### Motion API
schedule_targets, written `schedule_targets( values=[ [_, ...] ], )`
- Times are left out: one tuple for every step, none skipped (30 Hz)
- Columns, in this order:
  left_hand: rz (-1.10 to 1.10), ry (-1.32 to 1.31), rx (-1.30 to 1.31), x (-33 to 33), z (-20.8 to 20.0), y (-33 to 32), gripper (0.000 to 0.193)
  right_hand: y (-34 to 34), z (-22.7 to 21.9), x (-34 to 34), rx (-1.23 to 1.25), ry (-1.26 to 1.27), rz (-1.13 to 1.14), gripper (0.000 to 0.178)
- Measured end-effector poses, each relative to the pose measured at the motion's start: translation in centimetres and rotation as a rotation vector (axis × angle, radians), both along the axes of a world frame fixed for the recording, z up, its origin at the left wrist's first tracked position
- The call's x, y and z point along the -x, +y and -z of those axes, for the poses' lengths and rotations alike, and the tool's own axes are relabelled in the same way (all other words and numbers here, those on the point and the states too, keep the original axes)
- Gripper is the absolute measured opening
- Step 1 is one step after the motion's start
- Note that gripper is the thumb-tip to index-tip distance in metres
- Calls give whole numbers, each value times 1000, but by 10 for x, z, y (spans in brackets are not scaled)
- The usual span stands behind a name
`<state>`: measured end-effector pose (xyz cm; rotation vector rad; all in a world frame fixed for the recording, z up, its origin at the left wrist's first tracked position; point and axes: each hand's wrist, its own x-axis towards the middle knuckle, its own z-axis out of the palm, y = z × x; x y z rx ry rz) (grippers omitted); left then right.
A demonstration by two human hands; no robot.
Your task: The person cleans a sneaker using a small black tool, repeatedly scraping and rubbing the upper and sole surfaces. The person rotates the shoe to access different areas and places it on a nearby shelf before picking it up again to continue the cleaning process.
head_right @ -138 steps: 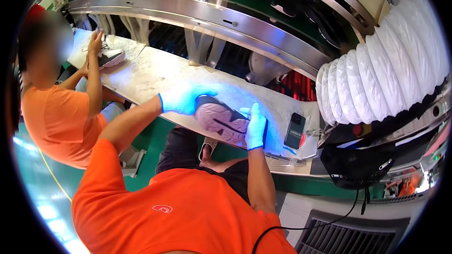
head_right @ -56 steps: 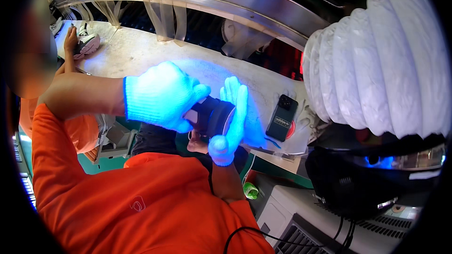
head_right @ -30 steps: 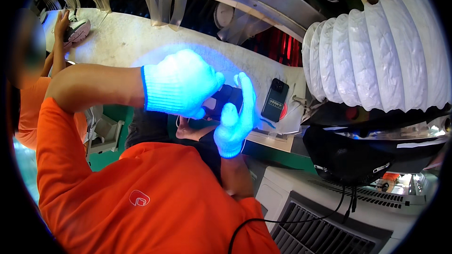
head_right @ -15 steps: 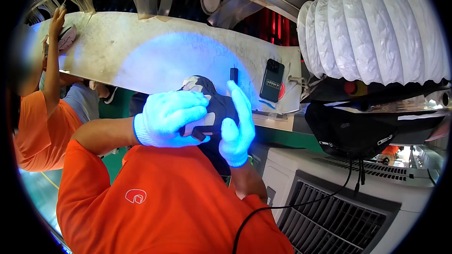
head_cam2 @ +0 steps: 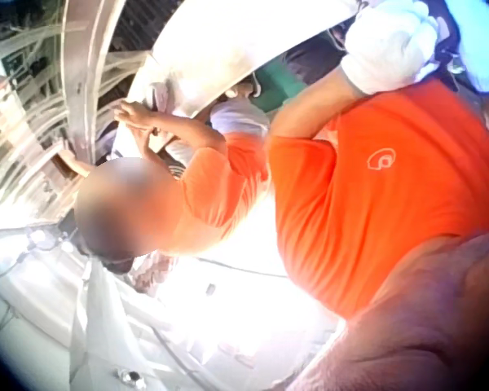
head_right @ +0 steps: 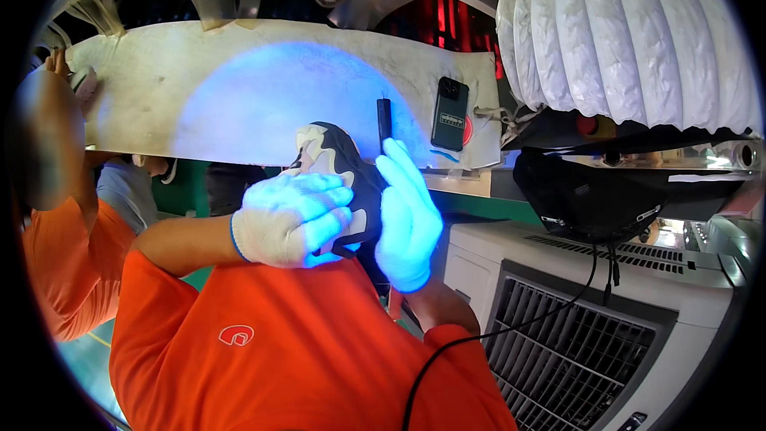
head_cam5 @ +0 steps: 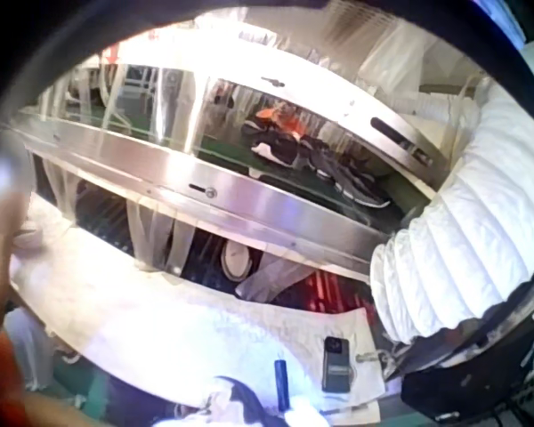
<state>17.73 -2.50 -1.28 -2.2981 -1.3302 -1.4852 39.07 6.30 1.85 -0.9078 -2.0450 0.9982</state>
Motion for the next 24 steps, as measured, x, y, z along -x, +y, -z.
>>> schedule_targets(
  values=[
    [74,16,52,10,-3,1,49,-6,4,3,-86,24,-5,42],
    [144,30,105,22,-5,4,52,-13,11,6,-172,47,-10,41],
    [209,50,163,36,-11,8,55,-21,17,10,-256,78,-16,41],
    [252,31,244,54,-27,16,67,-26,23,14,-259,157,-75,54],
    [116,-97,294,61,-30,4,88,-23,30,15,-355,151,-118,81],
    [0,-239,343,70,-35,-8,110,-33,35,20,-165,301,-147,91],
    [-116,-377,302,73,-33,-22,128,-46,44,26,23,464,-170,101],
    [-100,-395,371,63,-31,-32,136,-48,54,30,66,569,-171,110],
    [-101,-405,436,54,-26,-46,143,-41,61,32,61,506,-127,106],
    [-108,-414,503,43,-25,-60,152,-33,65,33,60,443,-88,101],
    [-293,-260,477,37,-16,-69,150,-4,82,42,-70,301,-6,97],
    [-304,-310,564,40,-20,-72,143,24,100,50,-198,157,80,92],
    [-346,-403,645,36,-29,-73,138,52,119,58,-330,-2,170,87],
    [-341,-280,649,46,-34,-74,141,82,142,62,-445,-97,266,82],
    [-329,-170,646,56,-36,-75,145,101,160,63,-568,-203,359,77],
    [-333,-223,730,60,-44,-78,143,100,162,67,-494,-326,308,75],
    [-377,-262,821,61,-48,-82,144,97,164,69,-419,-447,254,73],
    [-426,-248,868,65,-46,-85,147,95,164,71,-355,-564,197,72],
    [-473,-233,916,70,-41,-89,150,93,168,73,-383,-550,213,71],
    [-472,-258,936,74,-40,-92,152,90,173,74,-409,-536,231,70],
    [-466,-285,951,76,-40,-92,155,89,177,74,-440,-524,252,70],
    [-461,-324,957,79,-36,-93,157,87,170,67,-529,-515,296,70],
    [-468,-285,925,83,-30,-95,158,87,170,61,-555,-501,336,69],
    [-470,-248,903,83,-25,-94,159,88,172,54,-478,-518,296,66]
  ],
)
